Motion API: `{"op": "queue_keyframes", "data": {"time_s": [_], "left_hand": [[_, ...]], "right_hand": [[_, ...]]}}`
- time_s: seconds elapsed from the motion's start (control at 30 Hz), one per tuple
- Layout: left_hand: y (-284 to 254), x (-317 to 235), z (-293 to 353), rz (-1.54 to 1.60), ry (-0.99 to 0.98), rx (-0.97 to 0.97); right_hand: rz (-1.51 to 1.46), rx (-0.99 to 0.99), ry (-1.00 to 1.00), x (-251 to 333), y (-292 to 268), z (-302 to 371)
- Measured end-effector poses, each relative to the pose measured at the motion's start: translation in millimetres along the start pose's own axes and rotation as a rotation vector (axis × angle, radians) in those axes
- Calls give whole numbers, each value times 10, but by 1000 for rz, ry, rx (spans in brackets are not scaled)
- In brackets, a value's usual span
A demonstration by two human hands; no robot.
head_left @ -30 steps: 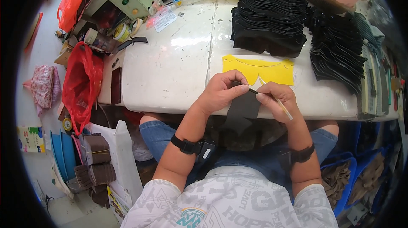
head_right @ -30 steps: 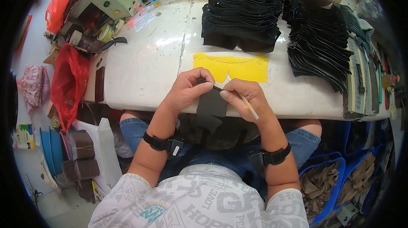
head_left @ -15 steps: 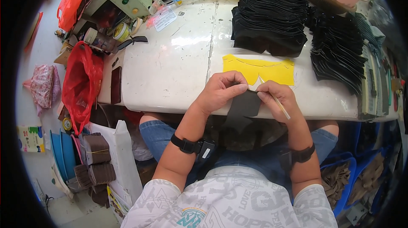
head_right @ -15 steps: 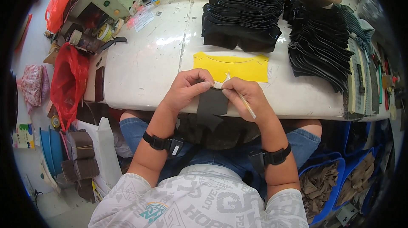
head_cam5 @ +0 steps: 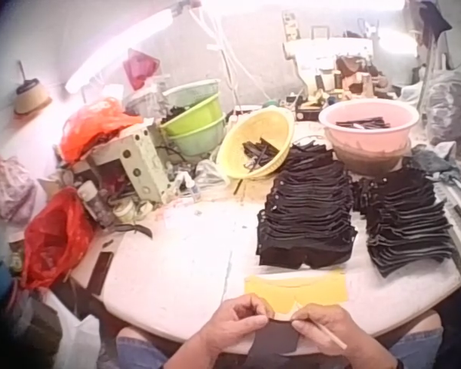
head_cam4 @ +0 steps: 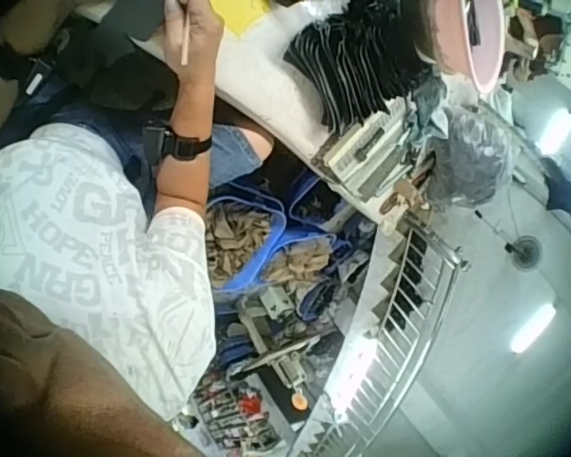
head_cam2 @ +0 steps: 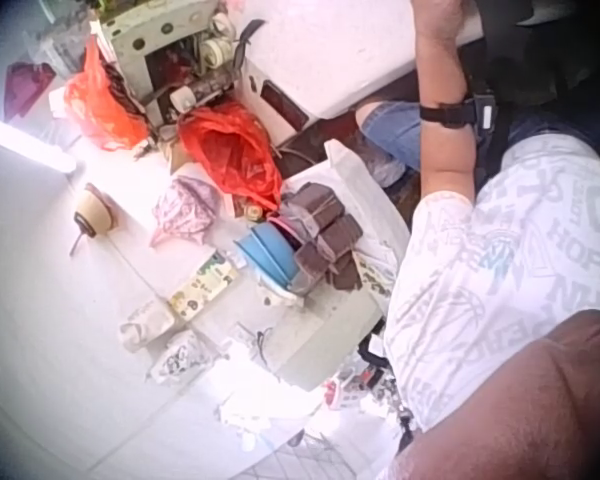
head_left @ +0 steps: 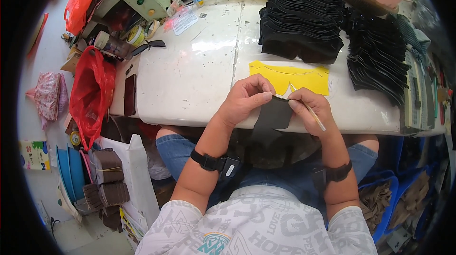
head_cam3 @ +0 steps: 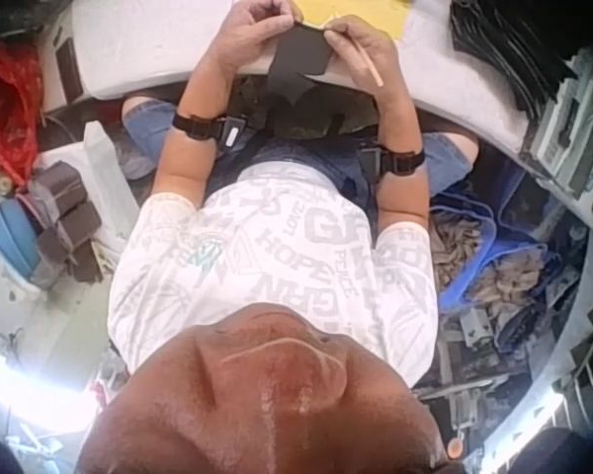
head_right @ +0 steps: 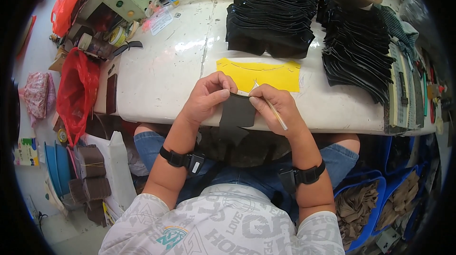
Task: Marking shoe templates and inspecting strap components in a footwear factory.
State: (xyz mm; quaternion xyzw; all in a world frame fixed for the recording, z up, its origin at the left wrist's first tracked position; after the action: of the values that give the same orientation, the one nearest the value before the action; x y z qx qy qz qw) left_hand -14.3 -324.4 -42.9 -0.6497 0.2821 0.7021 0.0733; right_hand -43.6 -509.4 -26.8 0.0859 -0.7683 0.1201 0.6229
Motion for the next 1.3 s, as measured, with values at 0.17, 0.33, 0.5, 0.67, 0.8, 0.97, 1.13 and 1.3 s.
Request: {"op": "queue_keyframes", "data": {"time_s": [0.17,0.33,0.5,0.67,0.8,0.97,1.13,1.3], "left_hand": [[-7,-23,-1,-16,-20,-1],[-1,-20,-2,-4,-59,49],[-27,-8,-5,-33,0,-7],[-20,-23,-10,-2,2,-7],[-49,8,8,-53,-25,-43],[-70,50,-3,-135,-35,-19],[-66,35,-4,-114,-6,-44],[-17,-4,-6,-28,72,12]], "right_hand": [[-9,-4,-7,-2,23,-9],[19,2,-13,-21,37,-21],[20,-2,-3,-19,35,-22],[27,-12,-13,-21,33,-20],[22,-17,-15,-36,40,-15],[22,-13,-17,-52,45,-15],[15,-15,-10,-47,42,-15],[16,-22,-5,-26,40,-18]]}}
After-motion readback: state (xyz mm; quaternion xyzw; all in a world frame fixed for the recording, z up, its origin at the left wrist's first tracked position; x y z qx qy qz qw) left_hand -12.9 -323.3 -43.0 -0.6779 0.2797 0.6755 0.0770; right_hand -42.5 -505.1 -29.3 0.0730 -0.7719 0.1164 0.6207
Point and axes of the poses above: each hand's wrist, its own z-axis away from the middle knuckle, its own y-axis out of the palm, x = y × z, the point moved 5 cm from there along -z, towards the middle knuckle, and after that the axes turned 5 degrees about -z, right-handed, at the moved point
